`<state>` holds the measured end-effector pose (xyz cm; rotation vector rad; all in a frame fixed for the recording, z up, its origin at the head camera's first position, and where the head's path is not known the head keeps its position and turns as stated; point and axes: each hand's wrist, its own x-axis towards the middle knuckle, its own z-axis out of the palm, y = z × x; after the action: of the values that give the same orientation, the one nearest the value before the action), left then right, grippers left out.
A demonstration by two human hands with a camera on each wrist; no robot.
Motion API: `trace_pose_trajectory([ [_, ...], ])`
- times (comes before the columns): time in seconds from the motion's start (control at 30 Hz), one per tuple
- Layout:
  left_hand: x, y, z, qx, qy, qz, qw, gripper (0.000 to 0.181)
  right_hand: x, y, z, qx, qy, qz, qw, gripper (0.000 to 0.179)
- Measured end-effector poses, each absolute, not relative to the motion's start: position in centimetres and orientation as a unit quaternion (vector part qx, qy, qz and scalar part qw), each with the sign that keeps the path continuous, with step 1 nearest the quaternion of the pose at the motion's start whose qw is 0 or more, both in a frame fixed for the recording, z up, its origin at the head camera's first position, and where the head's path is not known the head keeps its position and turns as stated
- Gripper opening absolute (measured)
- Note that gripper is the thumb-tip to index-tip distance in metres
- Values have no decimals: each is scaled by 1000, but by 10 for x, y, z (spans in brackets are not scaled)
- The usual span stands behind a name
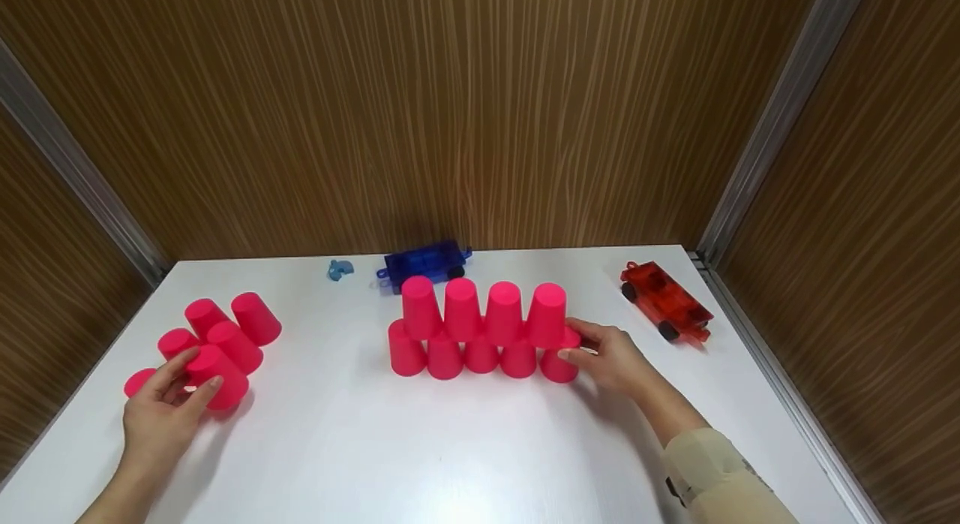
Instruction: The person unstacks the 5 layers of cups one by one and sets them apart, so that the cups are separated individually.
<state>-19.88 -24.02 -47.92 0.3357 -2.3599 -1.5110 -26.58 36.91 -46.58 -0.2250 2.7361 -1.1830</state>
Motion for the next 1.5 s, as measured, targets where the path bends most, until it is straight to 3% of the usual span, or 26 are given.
trace_pose_trajectory([
  [0.57,-197,-246,-487,168,-826,-522,134,80,-265,371,-467,-83,911,-397,74,77],
  [1.5,-201,-253,-495,157,-845,-496,125,83,-266,370,-466,-79,911,-398,79,78],
])
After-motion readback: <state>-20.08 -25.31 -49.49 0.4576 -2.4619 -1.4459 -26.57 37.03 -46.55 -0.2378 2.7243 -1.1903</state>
